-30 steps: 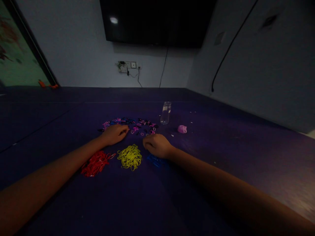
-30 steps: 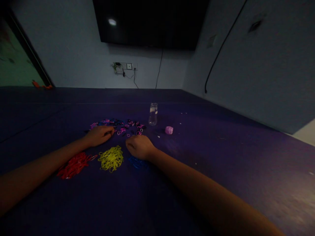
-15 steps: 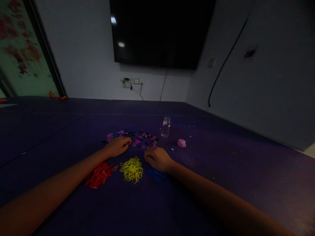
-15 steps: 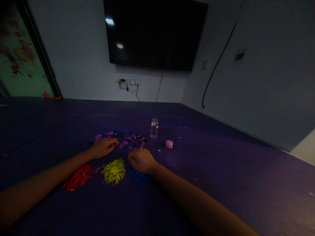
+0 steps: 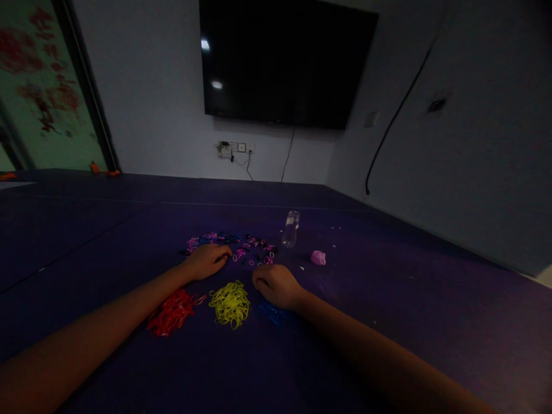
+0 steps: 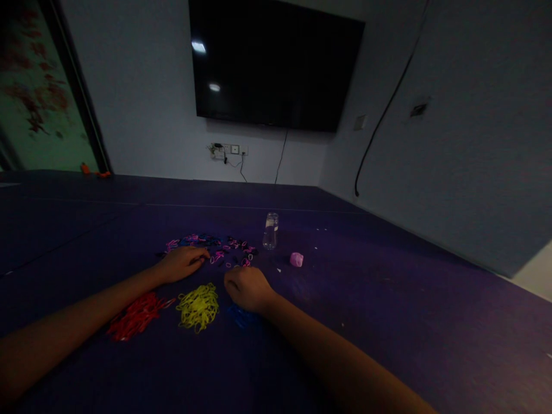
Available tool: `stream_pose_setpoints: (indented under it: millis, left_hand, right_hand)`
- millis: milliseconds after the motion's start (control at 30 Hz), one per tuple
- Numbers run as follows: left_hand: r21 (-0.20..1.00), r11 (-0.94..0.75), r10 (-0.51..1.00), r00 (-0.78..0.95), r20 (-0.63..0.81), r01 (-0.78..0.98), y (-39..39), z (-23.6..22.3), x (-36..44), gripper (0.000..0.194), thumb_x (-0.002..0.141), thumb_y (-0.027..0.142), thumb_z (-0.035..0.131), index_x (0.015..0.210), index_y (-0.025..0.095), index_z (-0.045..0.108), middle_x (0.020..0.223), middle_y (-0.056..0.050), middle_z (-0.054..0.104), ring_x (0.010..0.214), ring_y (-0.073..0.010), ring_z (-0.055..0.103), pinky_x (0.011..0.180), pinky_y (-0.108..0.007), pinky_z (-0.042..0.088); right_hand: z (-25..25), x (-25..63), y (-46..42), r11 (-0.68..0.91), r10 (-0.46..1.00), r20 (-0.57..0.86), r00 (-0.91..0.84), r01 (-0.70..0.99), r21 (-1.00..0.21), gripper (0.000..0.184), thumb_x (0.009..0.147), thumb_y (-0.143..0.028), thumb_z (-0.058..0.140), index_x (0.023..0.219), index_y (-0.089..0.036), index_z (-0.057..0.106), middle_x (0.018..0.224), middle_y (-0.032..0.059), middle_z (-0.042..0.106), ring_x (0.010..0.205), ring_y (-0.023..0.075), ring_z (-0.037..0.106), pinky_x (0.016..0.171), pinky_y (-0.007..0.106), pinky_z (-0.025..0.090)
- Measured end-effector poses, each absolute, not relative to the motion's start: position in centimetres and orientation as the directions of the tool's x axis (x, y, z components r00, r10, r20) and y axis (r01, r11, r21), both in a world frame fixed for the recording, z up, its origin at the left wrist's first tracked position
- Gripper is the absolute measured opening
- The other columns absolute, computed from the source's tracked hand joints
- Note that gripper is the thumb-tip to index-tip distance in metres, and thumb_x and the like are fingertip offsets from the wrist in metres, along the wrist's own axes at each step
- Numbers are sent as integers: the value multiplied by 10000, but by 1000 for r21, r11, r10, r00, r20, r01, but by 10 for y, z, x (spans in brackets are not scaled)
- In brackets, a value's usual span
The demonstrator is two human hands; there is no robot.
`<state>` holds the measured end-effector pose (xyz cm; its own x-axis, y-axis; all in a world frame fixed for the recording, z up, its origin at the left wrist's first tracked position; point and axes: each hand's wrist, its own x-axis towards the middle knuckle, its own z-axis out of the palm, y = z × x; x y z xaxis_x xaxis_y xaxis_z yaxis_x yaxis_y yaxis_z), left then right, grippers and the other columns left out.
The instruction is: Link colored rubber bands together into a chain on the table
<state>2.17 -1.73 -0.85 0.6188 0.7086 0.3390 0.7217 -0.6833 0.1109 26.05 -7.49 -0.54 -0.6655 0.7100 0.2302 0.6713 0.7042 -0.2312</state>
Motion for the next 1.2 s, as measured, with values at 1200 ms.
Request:
stream_pose_setpoints:
  millis: [1200]
  left_hand:
    - [71,-685,698,625,348,725,-17,-9,21,334,843,203,426,1060,215,680,999,-43,719,904,-179,650,817,-299,482]
  right_hand:
    - [-4,260,-76,715,699,235,-676,671,-195,191,845,-156,443,745,-178,604,776,20,645,710,123,549,632,230,326]
